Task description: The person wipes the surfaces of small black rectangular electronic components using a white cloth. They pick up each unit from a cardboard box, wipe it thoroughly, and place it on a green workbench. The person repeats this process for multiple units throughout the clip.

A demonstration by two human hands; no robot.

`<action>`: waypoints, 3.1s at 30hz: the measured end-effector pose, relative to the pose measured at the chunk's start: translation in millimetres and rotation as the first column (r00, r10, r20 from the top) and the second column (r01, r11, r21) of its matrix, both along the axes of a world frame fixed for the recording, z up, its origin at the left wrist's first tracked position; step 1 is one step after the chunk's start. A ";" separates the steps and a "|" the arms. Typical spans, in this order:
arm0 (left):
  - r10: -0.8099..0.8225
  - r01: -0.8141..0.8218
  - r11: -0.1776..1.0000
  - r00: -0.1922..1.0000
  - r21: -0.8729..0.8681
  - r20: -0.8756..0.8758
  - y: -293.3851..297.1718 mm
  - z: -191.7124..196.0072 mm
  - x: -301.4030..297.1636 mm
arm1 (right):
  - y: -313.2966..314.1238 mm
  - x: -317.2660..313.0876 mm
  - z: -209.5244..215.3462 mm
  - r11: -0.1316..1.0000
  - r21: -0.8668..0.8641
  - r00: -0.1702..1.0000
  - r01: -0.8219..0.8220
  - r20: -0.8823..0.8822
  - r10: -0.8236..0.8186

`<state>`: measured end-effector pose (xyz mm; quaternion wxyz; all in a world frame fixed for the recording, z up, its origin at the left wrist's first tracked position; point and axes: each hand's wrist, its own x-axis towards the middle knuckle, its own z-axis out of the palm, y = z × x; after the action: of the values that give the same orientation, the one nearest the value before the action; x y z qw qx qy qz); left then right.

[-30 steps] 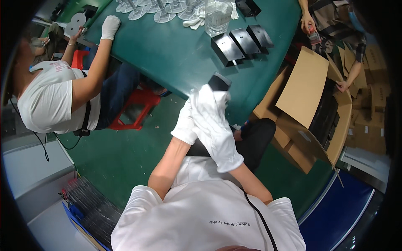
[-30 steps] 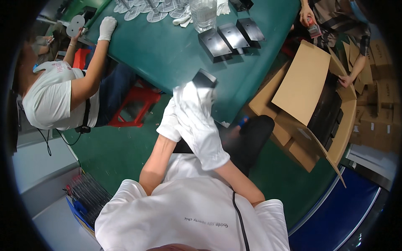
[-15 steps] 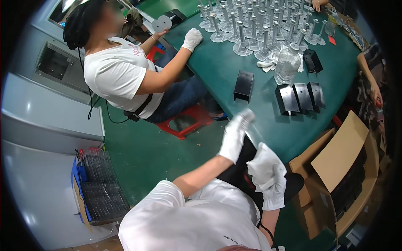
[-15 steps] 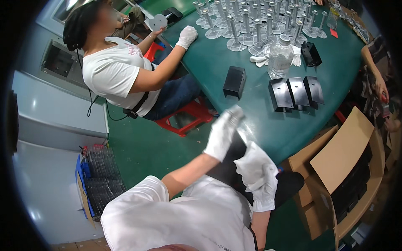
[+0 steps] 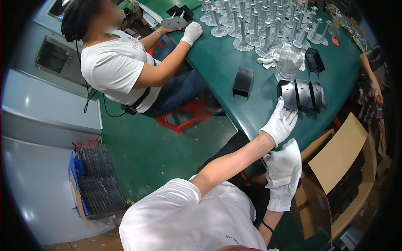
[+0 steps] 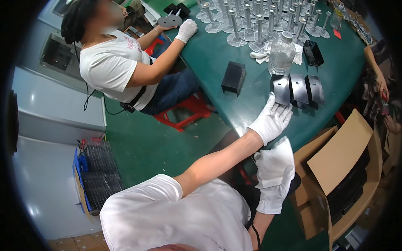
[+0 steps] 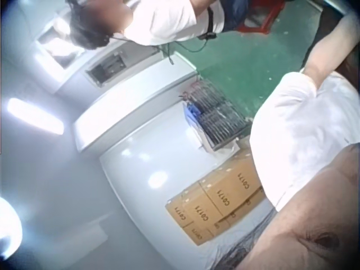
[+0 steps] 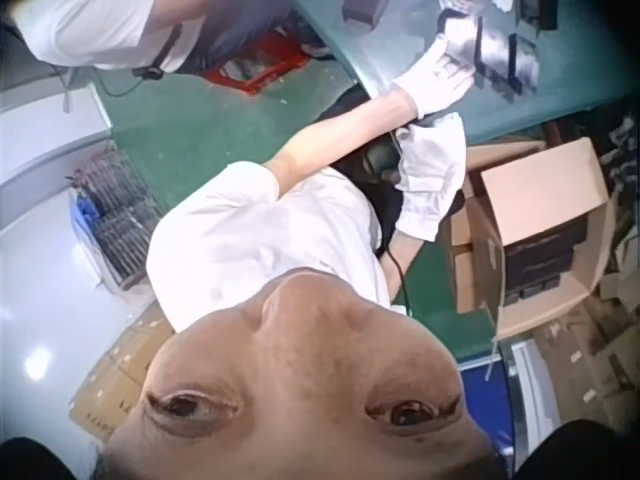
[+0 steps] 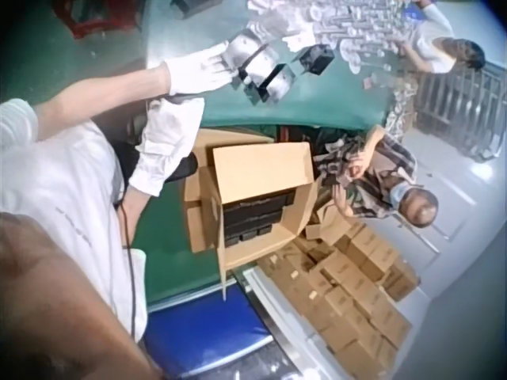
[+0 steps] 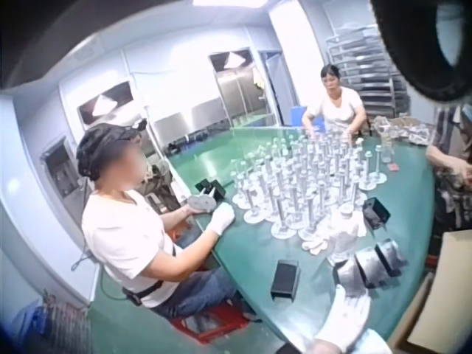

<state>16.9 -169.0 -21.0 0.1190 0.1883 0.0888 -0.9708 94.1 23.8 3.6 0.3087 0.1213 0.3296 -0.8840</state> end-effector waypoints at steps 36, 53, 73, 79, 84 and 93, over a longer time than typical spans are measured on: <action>-0.145 0.420 0.131 0.904 -0.898 0.402 -8.7 9.5 167.9 | 14.1 1.7 31.6 0.874 0.464 0.978 0.143 -0.200 -0.053; -0.037 0.043 -0.771 0.993 -0.635 0.112 13.2 -28.3 166.6 | -56.7 13.8 26.3 0.331 0.557 0.053 0.762 -0.562 0.825; -0.276 0.248 0.884 0.961 -0.397 -0.014 4.5 -8.3 149.0 | -55.5 -31.5 72.6 0.610 0.606 0.595 0.511 -0.761 0.258; -0.114 0.120 0.993 0.949 0.003 -0.294 10.8 -19.8 146.5 | -112.2 -13.6 20.8 0.280 0.480 -0.003 0.832 -0.499 0.866; -0.103 0.210 0.503 0.978 -0.839 0.184 14.7 -34.2 169.0 | -90.0 37.2 18.5 0.409 0.642 -0.058 0.648 -0.494 0.868; -0.106 -0.075 0.923 0.893 -0.377 -0.437 -59.6 -39.0 97.9 | -13.2 64.0 2.6 0.737 0.577 0.730 -0.351 -0.324 0.601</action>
<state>114.8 -228.6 -60.0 0.1219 -0.0676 -0.0795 -0.9870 158.1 10.6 6.2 0.3980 -0.1267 0.6243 -0.6602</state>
